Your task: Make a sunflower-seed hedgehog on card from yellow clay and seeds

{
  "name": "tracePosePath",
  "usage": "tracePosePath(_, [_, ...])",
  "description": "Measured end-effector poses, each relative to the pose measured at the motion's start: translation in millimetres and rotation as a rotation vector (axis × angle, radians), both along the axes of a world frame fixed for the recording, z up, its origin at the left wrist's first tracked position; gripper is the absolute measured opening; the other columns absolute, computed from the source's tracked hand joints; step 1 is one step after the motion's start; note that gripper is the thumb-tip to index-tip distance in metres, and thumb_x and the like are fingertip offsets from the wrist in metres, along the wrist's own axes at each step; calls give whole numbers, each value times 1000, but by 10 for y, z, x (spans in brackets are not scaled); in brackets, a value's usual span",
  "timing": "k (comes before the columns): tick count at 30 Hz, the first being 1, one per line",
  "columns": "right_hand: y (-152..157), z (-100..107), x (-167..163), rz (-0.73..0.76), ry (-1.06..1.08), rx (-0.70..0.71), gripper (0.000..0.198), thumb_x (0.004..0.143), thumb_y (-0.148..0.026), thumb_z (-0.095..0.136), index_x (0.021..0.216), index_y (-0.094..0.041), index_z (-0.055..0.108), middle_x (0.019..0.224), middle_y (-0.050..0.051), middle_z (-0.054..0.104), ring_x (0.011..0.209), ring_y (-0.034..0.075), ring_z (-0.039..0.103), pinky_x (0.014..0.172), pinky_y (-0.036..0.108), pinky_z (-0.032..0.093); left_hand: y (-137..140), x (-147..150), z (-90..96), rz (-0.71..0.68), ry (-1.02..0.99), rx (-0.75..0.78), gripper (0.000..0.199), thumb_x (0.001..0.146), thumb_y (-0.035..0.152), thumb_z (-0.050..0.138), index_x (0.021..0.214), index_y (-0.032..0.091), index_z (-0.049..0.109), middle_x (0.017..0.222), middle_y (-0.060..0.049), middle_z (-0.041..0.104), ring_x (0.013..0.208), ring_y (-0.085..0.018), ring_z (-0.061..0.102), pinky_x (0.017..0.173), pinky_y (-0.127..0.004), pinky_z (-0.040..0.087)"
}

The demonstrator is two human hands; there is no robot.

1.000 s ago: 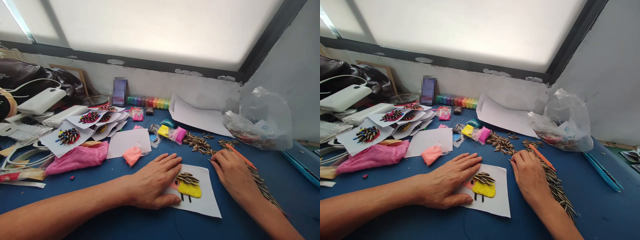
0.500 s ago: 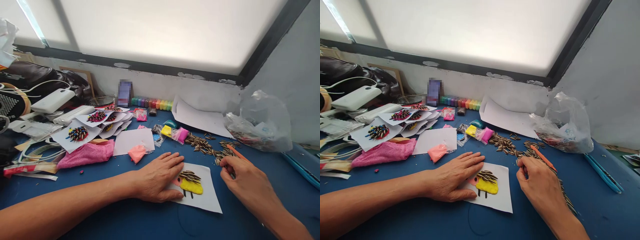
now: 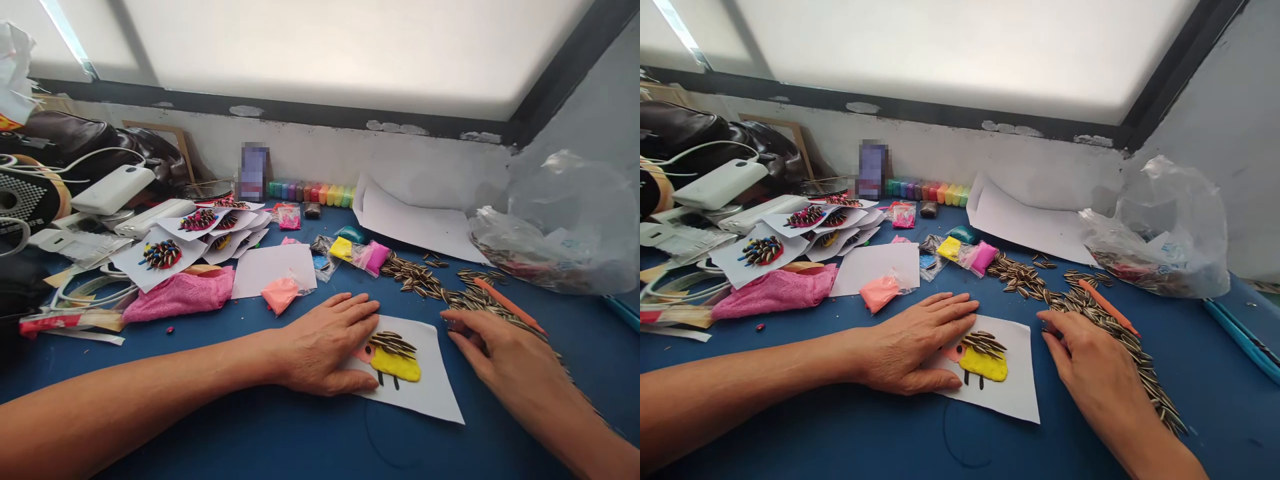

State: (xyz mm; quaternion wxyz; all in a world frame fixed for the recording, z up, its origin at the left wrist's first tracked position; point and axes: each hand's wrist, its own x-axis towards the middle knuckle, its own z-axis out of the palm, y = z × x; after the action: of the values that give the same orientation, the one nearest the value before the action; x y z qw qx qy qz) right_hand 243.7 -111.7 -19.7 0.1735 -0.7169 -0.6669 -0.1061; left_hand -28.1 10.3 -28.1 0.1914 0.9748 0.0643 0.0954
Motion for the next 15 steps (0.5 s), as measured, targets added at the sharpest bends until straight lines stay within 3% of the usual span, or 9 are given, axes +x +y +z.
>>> tracePosePath(5, [19, -15, -70, 33, -57, 62, 37, 98, -41, 38, 83, -23, 67, 78, 4, 74, 63, 21, 70, 53, 32, 51, -2, 0, 19, 3, 19, 6, 76, 94, 58, 55, 147, 4, 43, 158, -22, 33, 150, -35, 24, 123, -48, 18])
tracePosePath(9, [12, -14, -194, 76, -92, 138, 36, 102, -37, 35, 94, -21, 65, 85, 6, 73, 73, 20, 72, 61, 32, 53, -6, -1, 26, 11, 21, -9, 76, 94, 58, 55, 147, 6, 43, 158, -21, 33, 150, -34, 24, 123, -48, 18])
tracePosePath(11, [3, -19, -245, 81, -90, 179, 33, 103, -38, 36, 101, -19, 63, 80, 5, 72, 67, 18, 71, 57, 29, 52, -9, -2, 29, 17, 28, -26, 76, 94, 59, 55, 148, 6, 42, 159, -21, 32, 150, -34, 23, 123, -48, 18])
tracePosePath(15, [-8, -9, -293, 93, -63, 239, 28, 104, -41, 39, 92, -22, 56, 66, -1, 67, 50, 13, 65, 47, 25, 48, -19, -7, 44, 20, 27, -72, 77, 95, 58, 55, 149, 6, 39, 160, -20, 30, 151, -33, 20, 124, -47, 15])
